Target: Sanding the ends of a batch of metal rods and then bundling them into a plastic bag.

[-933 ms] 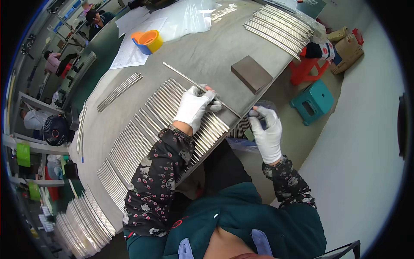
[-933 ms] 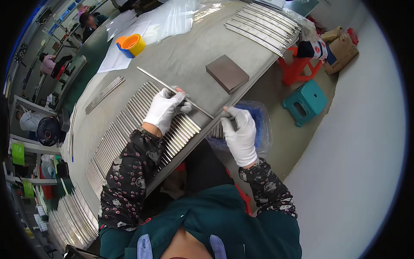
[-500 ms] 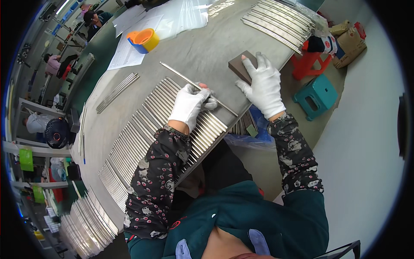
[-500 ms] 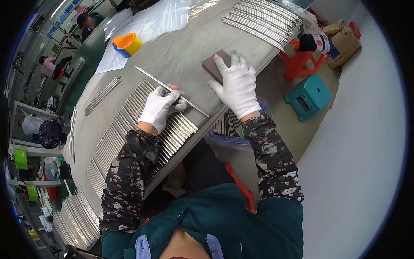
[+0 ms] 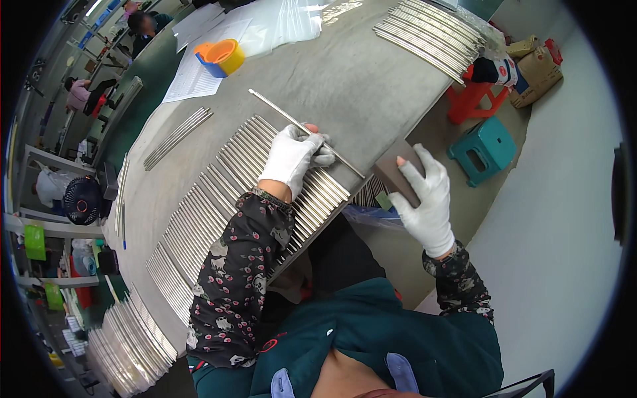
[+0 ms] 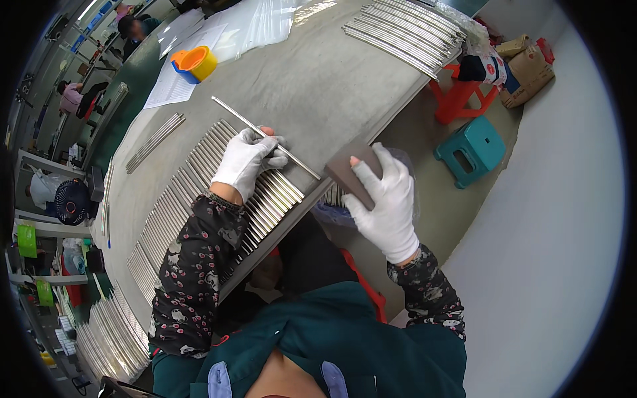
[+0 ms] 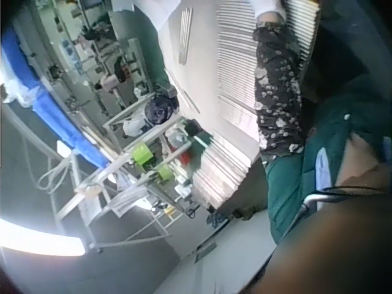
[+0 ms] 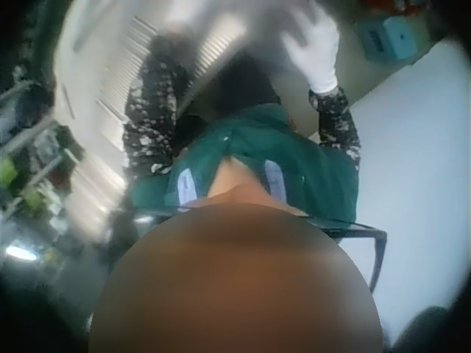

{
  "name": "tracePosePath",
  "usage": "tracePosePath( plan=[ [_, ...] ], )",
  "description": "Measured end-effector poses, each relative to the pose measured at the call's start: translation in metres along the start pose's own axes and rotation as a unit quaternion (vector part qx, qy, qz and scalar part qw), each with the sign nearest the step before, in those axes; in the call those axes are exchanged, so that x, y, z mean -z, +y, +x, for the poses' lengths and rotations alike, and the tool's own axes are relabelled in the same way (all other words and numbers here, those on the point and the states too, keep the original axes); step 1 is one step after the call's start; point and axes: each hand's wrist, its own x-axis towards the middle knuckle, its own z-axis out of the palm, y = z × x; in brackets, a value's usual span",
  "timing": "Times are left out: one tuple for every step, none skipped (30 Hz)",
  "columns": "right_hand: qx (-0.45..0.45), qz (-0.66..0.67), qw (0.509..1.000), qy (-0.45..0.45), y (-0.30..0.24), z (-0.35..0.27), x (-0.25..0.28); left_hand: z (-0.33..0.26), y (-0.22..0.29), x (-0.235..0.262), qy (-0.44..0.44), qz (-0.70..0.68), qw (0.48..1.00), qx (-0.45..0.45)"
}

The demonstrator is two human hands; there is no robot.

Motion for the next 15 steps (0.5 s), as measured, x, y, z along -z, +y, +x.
tracePosePath(
  plan=[
    [0.01, 0.026, 0.999, -0.021, -0.008, -0.002, 0.0, 0.001, -0.001, -0.001, 0.007, 0.013, 1.0, -0.003],
    [0.021, 0.053, 0.998, -0.041, -0.015, -0.001, -0.001, 0.001, -0.002, -0.001, 0.014, 0.027, 1.0, -0.006],
    [0.045, 0.033, 0.996, -0.072, -0.024, 0.004, 0.002, 0.001, -0.002, -0.001, 0.015, 0.026, 1.0, -0.005],
    [0.045, 0.034, 0.996, -0.073, -0.02, 0.006, 0.001, 0.0, 0.0, -0.002, 0.021, 0.036, 0.999, -0.005],
    [0.012, -0.059, 0.997, -0.045, -0.01, 0.009, -0.002, 0.0, 0.0, -0.002, 0.026, 0.046, 0.999, -0.006],
    [-0.019, -0.154, 0.988, -0.015, 0.001, 0.012, -0.002, 0.001, 0.0, -0.003, 0.025, 0.044, 0.999, -0.007],
    [-0.039, -0.143, 0.989, 0.003, 0.007, 0.015, 0.0, 0.002, 0.001, -0.004, 0.026, 0.068, 0.997, 0.001],
    [-0.037, -0.145, 0.989, 0.003, 0.006, 0.014, 0.001, 0.003, 0.001, -0.006, 0.027, 0.093, 0.995, 0.008],
    [0.014, -0.071, 0.997, -0.017, -0.007, 0.014, 0.006, 0.006, -0.004, -0.004, 0.014, 0.063, 0.998, -0.004],
    [0.065, 0.005, 0.997, -0.034, -0.019, 0.014, 0.007, 0.006, -0.004, -0.003, 0.015, 0.063, 0.998, -0.003],
    [0.061, 0.009, 0.995, -0.078, -0.027, 0.01, 0.001, 0.005, -0.005, -0.001, 0.018, 0.045, 0.999, -0.011],
    [0.061, 0.007, 0.995, -0.078, -0.018, 0.01, -0.001, 0.005, -0.004, -0.001, 0.017, 0.026, 0.999, -0.02],
    [0.022, -0.062, 0.997, -0.04, 0.0, 0.013, -0.002, 0.003, -0.002, -0.002, 0.016, 0.042, 0.999, -0.013],
    [-0.017, -0.13, 0.991, -0.002, 0.01, 0.015, -0.001, 0.002, -0.001, -0.003, 0.017, 0.041, 0.999, -0.015],
    [-0.012, -0.118, 0.993, -0.001, 0.01, 0.016, 0.0, 0.005, -0.002, -0.003, 0.013, 0.049, 0.999, -0.011]
  ],
)
